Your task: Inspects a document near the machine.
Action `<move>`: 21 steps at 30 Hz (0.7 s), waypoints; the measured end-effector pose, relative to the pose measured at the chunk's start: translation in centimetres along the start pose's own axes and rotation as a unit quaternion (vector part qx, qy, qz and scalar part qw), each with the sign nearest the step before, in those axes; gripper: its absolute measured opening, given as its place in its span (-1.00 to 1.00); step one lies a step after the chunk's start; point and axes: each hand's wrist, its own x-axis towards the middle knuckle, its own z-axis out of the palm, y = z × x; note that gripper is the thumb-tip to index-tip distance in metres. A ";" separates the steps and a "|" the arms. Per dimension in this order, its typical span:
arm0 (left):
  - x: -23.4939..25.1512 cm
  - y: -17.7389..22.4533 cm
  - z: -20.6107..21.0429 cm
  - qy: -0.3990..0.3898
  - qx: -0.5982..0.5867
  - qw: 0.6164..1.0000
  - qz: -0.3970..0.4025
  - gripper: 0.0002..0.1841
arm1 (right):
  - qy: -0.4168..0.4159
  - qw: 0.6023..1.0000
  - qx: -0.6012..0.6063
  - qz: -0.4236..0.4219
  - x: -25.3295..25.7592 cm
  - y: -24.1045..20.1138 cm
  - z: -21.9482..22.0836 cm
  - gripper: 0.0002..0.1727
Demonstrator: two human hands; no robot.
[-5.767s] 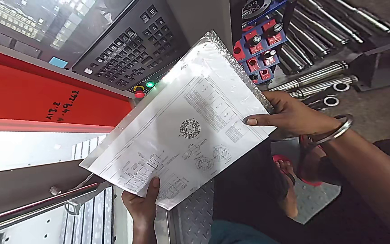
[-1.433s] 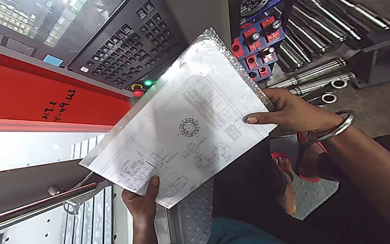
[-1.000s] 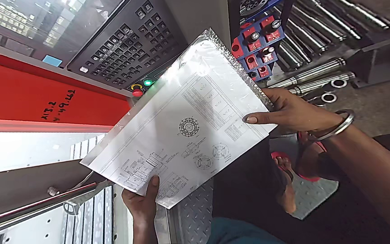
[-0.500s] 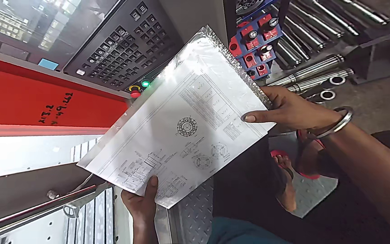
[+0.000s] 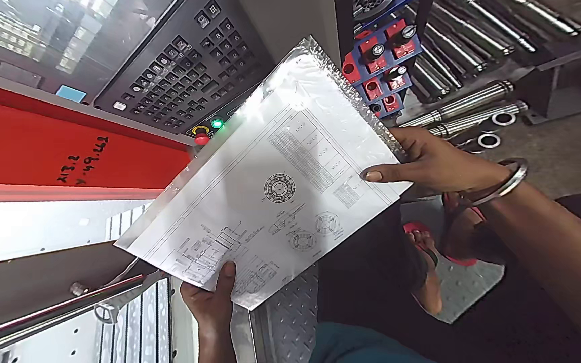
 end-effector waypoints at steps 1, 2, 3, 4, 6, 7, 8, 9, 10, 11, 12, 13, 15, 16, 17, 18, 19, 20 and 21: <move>0.0 0.0 0.0 0.001 -0.002 1.000 0.001 -0.69 | -0.001 1.000 -0.001 -0.002 0.0 0.0 0.0 -0.68; 0.0 -0.1 0.0 0.002 -0.002 1.000 0.001 -0.69 | -0.001 1.000 -0.001 -0.003 0.0 0.0 0.0 -0.68; 0.0 0.0 0.0 0.002 -0.001 1.000 0.000 -0.69 | -0.001 1.000 -0.001 -0.005 0.0 0.0 0.0 -0.68; 0.0 0.0 0.1 0.001 0.001 1.000 -0.001 -0.69 | -0.002 1.000 0.000 -0.005 0.0 0.1 0.0 -0.67; 0.0 0.0 0.1 0.000 0.004 1.000 -0.002 -0.69 | -0.001 1.000 0.004 -0.005 0.0 0.2 0.0 -0.67; -0.1 -0.1 0.0 0.000 0.004 1.000 -0.001 -0.69 | 0.000 1.000 0.004 -0.005 0.0 0.2 0.0 -0.67; -0.1 -0.1 0.0 -0.001 0.003 1.000 -0.001 -0.70 | -0.001 1.000 0.005 -0.004 0.0 0.2 0.0 -0.67; -0.1 -0.1 0.0 -0.001 0.003 1.000 -0.002 -0.70 | -0.002 1.000 0.005 -0.003 0.0 0.2 0.0 -0.68; -0.1 -0.1 0.0 -0.001 0.002 1.000 -0.002 -0.70 | -0.003 1.000 0.005 -0.002 0.1 0.2 0.0 -0.68; -0.1 -0.1 0.1 -0.001 0.002 1.000 -0.002 -0.69 | -0.004 1.000 0.005 -0.002 0.1 0.2 0.0 -0.68; -0.1 -0.1 0.1 -0.001 0.003 1.000 -0.002 -0.69 | -0.003 1.000 0.004 -0.002 0.1 0.2 0.0 -0.67; -0.1 -0.1 0.1 -0.001 0.004 1.000 -0.004 -0.70 | -0.003 1.000 0.003 -0.003 0.1 0.2 0.0 -0.67; -0.1 -0.1 0.1 0.000 0.004 1.000 -0.005 -0.70 | -0.002 1.000 0.001 -0.004 0.1 0.2 0.0 -0.67; -0.1 -0.1 0.1 0.001 0.004 1.000 -0.005 -0.70 | -0.002 1.000 0.002 -0.004 0.1 0.3 0.0 -0.67; -0.1 -0.1 0.1 0.002 0.005 1.000 -0.007 -0.70 | -0.001 1.000 0.005 -0.003 0.1 0.3 0.0 -0.67; -0.1 -0.1 0.1 0.002 0.006 1.000 -0.007 -0.70 | -0.001 1.000 0.008 -0.002 0.1 0.3 0.0 -0.67; -0.2 -0.1 0.1 0.004 0.007 1.000 -0.007 -0.70 | -0.002 1.000 0.009 -0.002 0.1 0.3 0.0 -0.67; -0.2 -0.2 0.1 0.004 0.008 1.000 -0.006 -0.70 | -0.003 1.000 0.009 -0.002 0.1 0.3 0.0 -0.67; -0.2 -0.2 0.1 0.003 0.008 1.000 -0.006 -0.70 | -0.003 1.000 0.008 -0.002 0.1 0.3 0.0 -0.67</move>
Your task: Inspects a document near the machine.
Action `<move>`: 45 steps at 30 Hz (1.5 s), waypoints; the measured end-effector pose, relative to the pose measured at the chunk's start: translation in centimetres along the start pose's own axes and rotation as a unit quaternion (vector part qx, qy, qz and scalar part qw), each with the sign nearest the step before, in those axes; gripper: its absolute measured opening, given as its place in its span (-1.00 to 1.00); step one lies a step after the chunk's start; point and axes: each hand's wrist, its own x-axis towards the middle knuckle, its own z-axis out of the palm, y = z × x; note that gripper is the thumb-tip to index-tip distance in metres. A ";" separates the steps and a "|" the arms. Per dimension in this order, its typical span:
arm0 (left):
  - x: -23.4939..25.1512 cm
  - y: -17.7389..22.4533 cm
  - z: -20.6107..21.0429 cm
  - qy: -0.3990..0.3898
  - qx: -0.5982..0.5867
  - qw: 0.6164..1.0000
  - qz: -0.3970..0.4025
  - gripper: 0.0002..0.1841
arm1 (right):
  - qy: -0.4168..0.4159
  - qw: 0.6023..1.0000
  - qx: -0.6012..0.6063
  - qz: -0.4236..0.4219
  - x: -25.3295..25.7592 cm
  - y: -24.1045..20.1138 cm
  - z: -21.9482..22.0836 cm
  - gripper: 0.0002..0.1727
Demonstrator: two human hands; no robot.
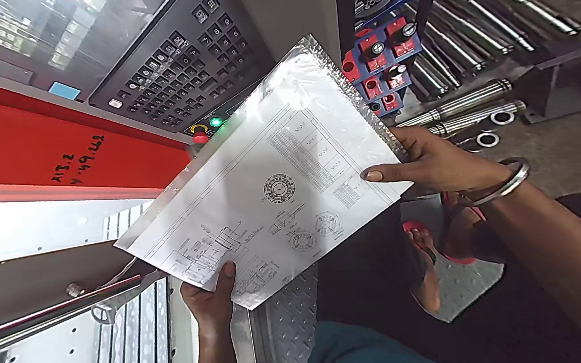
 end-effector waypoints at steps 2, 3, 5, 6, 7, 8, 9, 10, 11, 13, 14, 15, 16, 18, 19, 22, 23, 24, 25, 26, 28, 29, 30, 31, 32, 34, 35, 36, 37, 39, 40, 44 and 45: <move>0.0 0.0 0.0 0.000 -0.002 1.000 0.000 -0.70 | 0.000 1.000 0.002 0.000 0.0 0.0 0.0 -0.67; 0.0 0.0 0.0 -0.001 -0.004 1.000 -0.001 -0.70 | 0.001 1.000 0.002 0.000 0.0 0.0 0.0 -0.67; 0.1 0.0 0.0 -0.003 -0.006 1.000 0.000 -0.70 | 0.001 1.000 -0.002 -0.002 0.1 0.0 0.1 -0.68; 0.1 0.0 0.0 -0.005 -0.007 1.000 0.001 -0.70 | 0.001 1.000 -0.006 -0.002 0.1 0.1 0.0 -0.68; 0.1 -0.1 -0.1 -0.009 -0.007 1.000 0.004 -0.69 | 0.003 1.000 -0.011 -0.002 0.1 0.1 0.0 -0.69; 0.1 -0.1 -0.1 -0.011 -0.007 1.000 0.006 -0.69 | 0.003 1.000 -0.014 -0.002 0.1 0.1 0.0 -0.70; 0.1 -0.1 -0.1 -0.011 -0.007 1.000 0.006 -0.69 | 0.003 1.000 -0.016 -0.002 0.1 0.1 0.0 -0.70; 0.1 -0.1 -0.1 -0.011 -0.008 1.000 0.006 -0.69 | 0.003 1.000 -0.018 -0.002 0.1 0.1 0.0 -0.70; 0.1 -0.1 -0.1 -0.011 -0.009 1.000 0.006 -0.69 | 0.003 1.000 -0.018 -0.003 0.1 0.1 0.0 -0.69; 0.1 -0.1 0.0 -0.011 -0.009 1.000 0.005 -0.69 | 0.003 1.000 -0.018 -0.002 0.0 0.1 0.0 -0.68; 0.1 -0.1 0.0 -0.009 -0.009 1.000 0.004 -0.69 | 0.002 1.000 -0.019 -0.002 0.0 0.1 0.0 -0.68; 0.1 -0.1 0.0 -0.008 -0.010 1.000 0.003 -0.69 | 0.003 1.000 -0.021 0.000 0.0 0.1 -0.1 -0.68; 0.1 -0.1 0.0 -0.007 -0.010 1.000 0.003 -0.69 | 0.005 1.000 -0.021 0.001 0.0 0.2 -0.1 -0.68; 0.1 -0.1 0.0 -0.006 -0.007 1.000 0.003 -0.69 | 0.005 1.000 -0.019 0.000 0.0 0.2 -0.1 -0.68; 0.1 -0.1 0.0 -0.006 -0.005 1.000 0.002 -0.68 | 0.005 1.000 -0.020 -0.001 0.0 0.2 -0.1 -0.68; 0.1 -0.2 0.0 -0.003 -0.008 1.000 0.001 -0.68 | 0.003 1.000 -0.020 -0.003 0.1 0.2 -0.1 -0.69; 0.1 -0.1 0.0 -0.003 -0.007 1.000 0.000 -0.68 | 0.002 1.000 -0.019 -0.003 0.1 0.2 -0.1 -0.69; 0.1 -0.1 0.0 -0.003 -0.006 1.000 0.000 -0.68 | 0.001 1.000 -0.016 -0.004 0.2 0.3 -0.1 -0.69; 0.1 -0.1 0.0 -0.004 -0.005 1.000 0.000 -0.68 | 0.000 1.000 -0.013 -0.004 0.2 0.3 -0.1 -0.69; 0.1 -0.1 0.0 -0.004 -0.004 1.000 0.000 -0.68 | -0.001 1.000 -0.011 -0.004 0.2 0.3 -0.1 -0.69; 0.1 -0.1 0.0 -0.002 -0.003 1.000 -0.002 -0.68 | -0.004 1.000 -0.011 -0.002 0.1 0.3 -0.1 -0.70; 0.1 -0.1 0.0 -0.001 -0.004 1.000 -0.002 -0.68 | -0.002 1.000 -0.011 0.002 0.1 0.3 -0.1 -0.70; 0.1 -0.1 0.0 0.001 -0.004 1.000 -0.004 -0.68 | 0.001 1.000 -0.013 0.006 0.1 0.3 -0.1 -0.70; 0.1 -0.1 0.0 0.003 -0.003 1.000 -0.005 -0.68 | 0.004 1.000 -0.016 0.010 0.0 0.3 -0.2 -0.70; 0.1 -0.1 0.0 0.003 -0.003 1.000 -0.004 -0.69 | 0.002 1.000 -0.017 0.012 0.0 0.3 -0.2 -0.69; 0.1 -0.1 -0.1 0.000 -0.006 1.000 -0.005 -0.69 | -0.001 1.000 -0.015 0.009 -0.1 0.4 -0.3 -0.69; 0.1 -0.2 -0.1 -0.001 -0.008 1.000 -0.005 -0.68 | -0.002 1.000 -0.015 0.009 -0.1 0.4 -0.3 -0.70; 0.1 -0.2 -0.1 0.000 -0.009 1.000 -0.006 -0.68 | -0.001 1.000 -0.017 0.013 -0.1 0.4 -0.3 -0.70; 0.1 -0.2 -0.1 0.000 -0.010 1.000 -0.005 -0.67 | 0.003 1.000 -0.021 0.020 -0.1 0.3 -0.3 -0.69; 0.2 -0.1 -0.1 -0.001 -0.008 1.000 -0.003 -0.67 | 0.008 0.999 -0.025 0.026 -0.2 0.1 -0.3 -0.69; 0.2 -0.1 -0.1 -0.001 -0.008 1.000 -0.002 -0.67 | 0.006 0.999 -0.023 0.025 -0.2 0.1 -0.3 -0.69; 0.3 0.0 0.1 0.000 -0.007 1.000 0.000 -0.68 | 0.003 1.000 -0.010 0.027 -0.2 0.0 -0.2 -0.70; 0.3 0.1 0.1 0.001 -0.006 1.000 -0.001 -0.68 | 0.001 1.000 -0.008 0.027 -0.2 0.0 -0.3 -0.70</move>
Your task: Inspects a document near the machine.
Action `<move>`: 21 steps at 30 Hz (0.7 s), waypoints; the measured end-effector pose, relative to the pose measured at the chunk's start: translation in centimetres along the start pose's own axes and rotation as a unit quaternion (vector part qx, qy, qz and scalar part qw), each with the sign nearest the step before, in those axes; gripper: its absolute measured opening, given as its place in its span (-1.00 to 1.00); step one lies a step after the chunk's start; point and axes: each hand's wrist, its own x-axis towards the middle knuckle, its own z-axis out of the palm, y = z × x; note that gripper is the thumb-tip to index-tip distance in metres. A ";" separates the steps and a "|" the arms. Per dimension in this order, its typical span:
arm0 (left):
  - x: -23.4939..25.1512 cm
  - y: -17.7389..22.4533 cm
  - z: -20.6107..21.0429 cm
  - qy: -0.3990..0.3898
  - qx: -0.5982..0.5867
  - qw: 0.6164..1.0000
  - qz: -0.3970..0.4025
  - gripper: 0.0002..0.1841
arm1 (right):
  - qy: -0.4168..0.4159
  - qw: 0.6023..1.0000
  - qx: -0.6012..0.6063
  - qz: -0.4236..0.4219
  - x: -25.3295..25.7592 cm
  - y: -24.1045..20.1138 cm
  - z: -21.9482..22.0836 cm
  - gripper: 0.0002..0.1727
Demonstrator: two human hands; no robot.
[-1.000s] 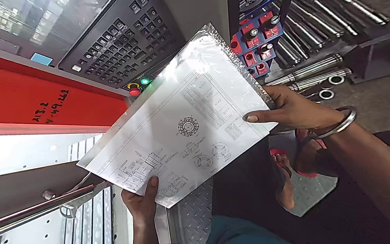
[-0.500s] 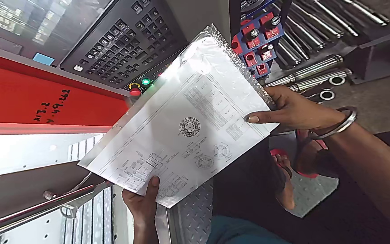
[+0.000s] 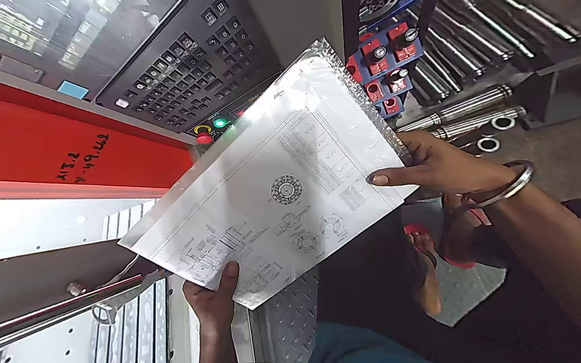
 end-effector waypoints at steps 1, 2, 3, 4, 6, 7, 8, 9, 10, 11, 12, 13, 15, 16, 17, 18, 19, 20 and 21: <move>0.0 0.0 0.0 0.001 0.001 1.000 -0.001 -0.68 | -0.001 1.000 0.000 0.000 0.0 0.0 0.0 -0.70; 0.0 0.0 0.0 0.003 0.001 1.000 -0.001 -0.67 | -0.003 1.000 -0.001 0.001 0.0 0.1 0.0 -0.70; -0.1 -0.1 0.0 0.004 0.002 1.000 0.000 -0.67 | -0.005 1.000 -0.001 0.002 0.0 0.1 -0.1 -0.71; -0.1 -0.1 -0.1 0.004 0.004 1.000 0.001 -0.67 | -0.008 1.000 -0.002 -0.001 0.0 0.1 -0.1 -0.72; -0.1 0.0 -0.1 0.006 0.005 1.000 0.003 -0.67 | -0.016 1.000 0.000 -0.007 -0.1 0.2 -0.2 -0.72; -0.1 0.0 0.0 0.009 0.006 1.000 0.003 -0.66 | -0.021 1.000 0.003 -0.005 -0.1 0.2 -0.3 -0.71; -0.1 0.1 0.1 0.011 0.007 1.000 0.004 -0.65 | -0.032 0.999 0.006 -0.006 -0.3 0.1 -0.4 -0.70; -0.2 0.1 0.1 0.014 0.009 1.000 0.003 -0.64 | -0.045 0.999 0.009 -0.004 -0.4 0.0 -0.5 -0.70; -0.3 0.1 0.2 0.019 0.011 1.000 -0.003 -0.62 | -0.061 0.998 0.011 0.004 -0.6 -0.3 -0.5 -0.69; -0.4 0.2 0.3 0.019 0.015 1.000 -0.012 -0.61 | -0.074 0.997 0.012 0.019 -0.9 -0.7 -0.5 -0.68; -0.5 0.3 0.3 0.021 0.013 0.999 -0.021 -0.59 | -0.088 0.995 0.021 0.034 -1.2 -1.0 -0.6 -0.66; -0.7 0.3 0.4 0.021 0.010 0.999 -0.032 -0.56 | -0.106 0.993 0.037 0.041 -1.4 -1.3 -0.7 -0.63; -1.0 0.7 0.3 -0.004 0.005 0.998 -0.056 -0.50 | -0.138 0.987 0.082 0.026 -2.0 -1.7 -1.2 -0.60; -1.1 0.9 0.2 -0.024 0.001 0.997 -0.071 -0.50 | -0.129 0.986 0.101 0.013 -2.5 -1.9 -1.4 -0.61; -1.2 1.0 0.2 -0.050 -0.001 0.995 -0.085 -0.50 | -0.081 0.990 0.119 0.004 -3.3 -2.4 -1.3 -0.62; -1.3 1.0 0.4 -0.082 0.000 0.992 -0.098 -0.50 | 0.025 0.991 0.131 0.002 -4.1 -3.3 -0.7 -0.64; -1.3 0.9 0.9 -0.110 -0.011 0.988 -0.106 -0.50 | 0.174 0.978 0.112 -0.006 -4.5 -4.5 0.3 -0.67; -1.5 0.7 1.7 -0.127 -0.031 0.984 -0.119 -0.51 | 0.343 0.937 0.066 -0.009 -4.2 -5.3 1.0 -0.74; -1.8 0.5 2.9 -0.134 -0.067 0.979 -0.135 -0.52 | 0.436 0.899 0.028 -0.031 -4.0 -4.8 0.3 -0.79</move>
